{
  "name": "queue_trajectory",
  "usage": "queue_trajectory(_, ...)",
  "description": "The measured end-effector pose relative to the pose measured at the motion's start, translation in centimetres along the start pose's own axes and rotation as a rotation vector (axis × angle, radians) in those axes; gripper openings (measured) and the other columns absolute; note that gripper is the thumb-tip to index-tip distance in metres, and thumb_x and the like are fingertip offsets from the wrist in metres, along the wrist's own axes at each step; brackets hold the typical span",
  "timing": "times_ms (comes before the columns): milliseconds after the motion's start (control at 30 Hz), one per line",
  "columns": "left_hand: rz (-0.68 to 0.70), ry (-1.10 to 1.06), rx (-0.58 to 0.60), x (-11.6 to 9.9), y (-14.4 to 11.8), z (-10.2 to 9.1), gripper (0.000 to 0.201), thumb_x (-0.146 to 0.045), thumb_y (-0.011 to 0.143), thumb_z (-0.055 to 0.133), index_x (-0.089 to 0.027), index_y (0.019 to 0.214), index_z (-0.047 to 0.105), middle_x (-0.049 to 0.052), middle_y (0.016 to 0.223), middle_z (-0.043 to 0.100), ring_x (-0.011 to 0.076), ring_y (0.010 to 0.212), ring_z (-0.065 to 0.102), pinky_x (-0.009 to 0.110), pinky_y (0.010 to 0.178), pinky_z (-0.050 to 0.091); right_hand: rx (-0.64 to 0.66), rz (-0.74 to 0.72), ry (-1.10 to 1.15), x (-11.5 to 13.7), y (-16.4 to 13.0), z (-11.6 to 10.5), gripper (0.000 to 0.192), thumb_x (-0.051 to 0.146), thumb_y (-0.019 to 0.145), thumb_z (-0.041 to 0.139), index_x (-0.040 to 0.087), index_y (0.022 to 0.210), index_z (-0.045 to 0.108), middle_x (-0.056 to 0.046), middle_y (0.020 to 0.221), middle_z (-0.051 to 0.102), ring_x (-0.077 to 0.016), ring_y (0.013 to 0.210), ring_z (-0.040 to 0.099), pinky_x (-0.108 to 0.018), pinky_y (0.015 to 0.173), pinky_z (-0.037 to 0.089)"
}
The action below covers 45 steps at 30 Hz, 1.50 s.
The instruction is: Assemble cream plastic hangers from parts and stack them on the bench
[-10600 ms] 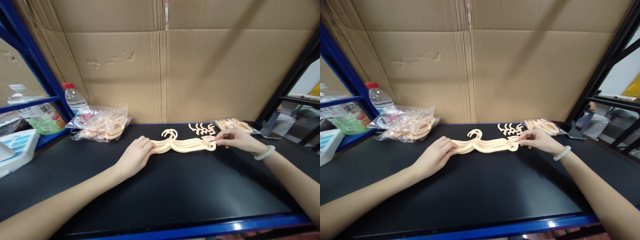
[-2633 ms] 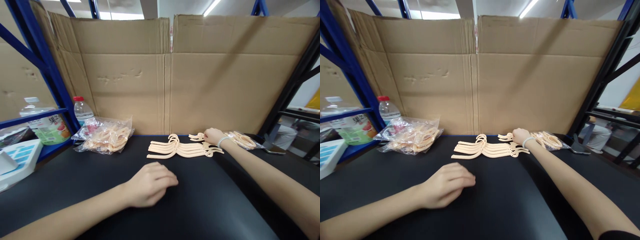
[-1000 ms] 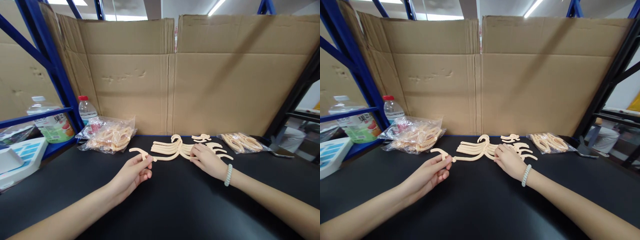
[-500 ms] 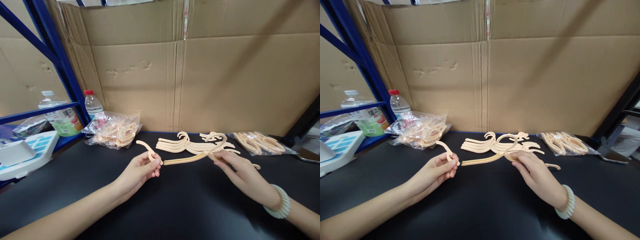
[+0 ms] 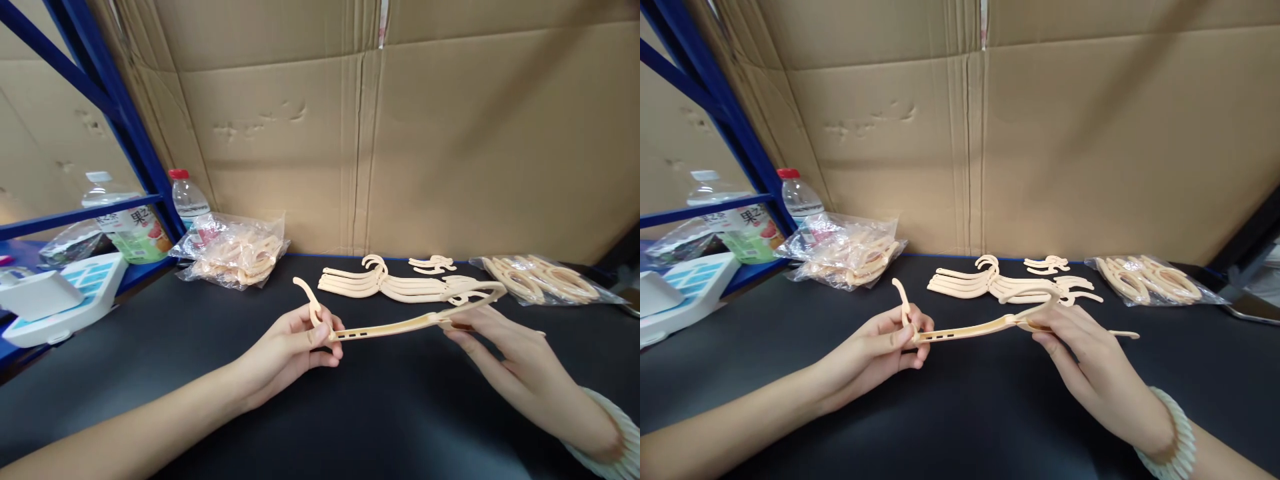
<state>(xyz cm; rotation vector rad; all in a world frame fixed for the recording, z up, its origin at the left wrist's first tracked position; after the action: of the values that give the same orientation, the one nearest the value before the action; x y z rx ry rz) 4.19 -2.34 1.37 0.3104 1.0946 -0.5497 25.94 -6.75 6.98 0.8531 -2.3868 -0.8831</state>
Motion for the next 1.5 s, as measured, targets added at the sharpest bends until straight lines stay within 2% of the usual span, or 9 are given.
queue_trajectory(267,0.021,-0.039,-0.055,-0.5,0.0,-0.3,0.014,-0.018,0.079,0.07,-0.012,0.077,0.058,0.006,0.091,0.062,0.0126,0.072,0.061,0.026,0.072,0.051,-0.04,0.012,-0.026,-0.2,-0.2,0.0,0.02,0.023,0.091,0.051,0.028,0.11,0.054,-0.004,0.099,0.065,-0.023,0.093,0.063,-0.039,0.088,0.05)
queue_trajectory(433,0.031,-0.041,-0.087,-0.2,0.0,-0.7,0.011,-0.014,0.08,0.068,-0.012,0.077,0.058,0.006,0.089,0.064,0.0118,0.071,0.062,0.025,0.074,0.052,-0.023,0.01,-0.047,0.1,-0.1,0.1,0.016,0.023,0.092,0.05,0.028,0.106,0.055,-0.003,0.096,0.066,-0.0215,0.088,0.063,-0.036,0.08,0.05)
queue_trajectory(633,0.036,-0.013,-0.199,-0.1,-0.3,-1.7,0.014,-0.01,0.076,0.07,-0.012,0.073,0.057,0.006,0.085,0.067,0.0112,0.068,0.063,0.024,0.073,0.053,0.012,-0.023,-0.06,0.9,-0.2,0.3,0.015,0.021,0.092,0.05,0.026,0.105,0.056,-0.002,0.093,0.066,-0.0198,0.082,0.063,-0.034,0.074,0.048)
queue_trajectory(800,0.014,0.016,-0.31,0.3,-0.7,-2.4,0.014,-0.005,0.074,0.066,-0.012,0.072,0.054,0.007,0.084,0.068,0.0103,0.066,0.063,0.022,0.071,0.053,0.057,-0.045,0.005,1.5,-0.2,1.0,0.017,0.017,0.092,0.05,0.023,0.107,0.055,-0.005,0.097,0.064,-0.0209,0.091,0.061,-0.036,0.08,0.047)
queue_trajectory(967,0.046,0.051,-0.34,0.1,-0.8,-2.5,0.018,-0.003,0.07,0.065,-0.013,0.071,0.051,0.007,0.08,0.069,0.0101,0.064,0.062,0.02,0.068,0.052,0.075,-0.017,0.011,1.5,-0.4,1.2,0.015,0.018,0.093,0.05,0.024,0.105,0.055,-0.005,0.101,0.064,-0.0201,0.092,0.061,-0.035,0.08,0.048)
queue_trajectory(1167,0.111,0.071,-0.405,-0.4,-0.9,-2.9,0.019,0.001,0.067,0.063,-0.013,0.071,0.051,0.004,0.074,0.068,0.0075,0.057,0.059,0.016,0.059,0.05,0.05,0.033,0.057,1.6,-0.6,1.0,0.02,0.019,0.093,0.051,0.027,0.111,0.054,-0.001,0.103,0.066,-0.0179,0.095,0.062,-0.032,0.085,0.048)
queue_trajectory(1367,0.13,0.054,-0.444,-0.5,-0.9,-3.1,0.017,0.002,0.074,0.06,-0.013,0.069,0.052,0.005,0.075,0.069,0.0077,0.058,0.061,0.016,0.059,0.053,0.018,0.092,0.044,1.4,-0.5,0.8,0.017,0.023,0.093,0.051,0.026,0.108,0.056,0.0,0.098,0.068,-0.0166,0.087,0.066,-0.027,0.076,0.053)
queue_trajectory(1500,0.13,0.038,-0.427,-0.4,-0.9,-3.1,0.018,0.001,0.077,0.06,-0.013,0.069,0.053,0.005,0.079,0.07,0.0081,0.062,0.064,0.015,0.063,0.055,0.012,0.156,0.052,0.7,-0.4,0.8,0.015,0.026,0.092,0.051,0.026,0.107,0.057,0.0,0.094,0.07,-0.0156,0.078,0.067,-0.024,0.067,0.054)
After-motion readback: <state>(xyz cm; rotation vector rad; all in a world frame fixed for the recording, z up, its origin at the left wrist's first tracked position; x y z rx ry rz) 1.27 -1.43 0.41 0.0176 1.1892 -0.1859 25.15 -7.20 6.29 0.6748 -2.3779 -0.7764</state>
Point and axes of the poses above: each hand's wrist, its own y-axis towards the middle knuckle, its own z-axis out of the palm, x = y × z, the point moved 9 cm from there along y, towards the middle knuckle
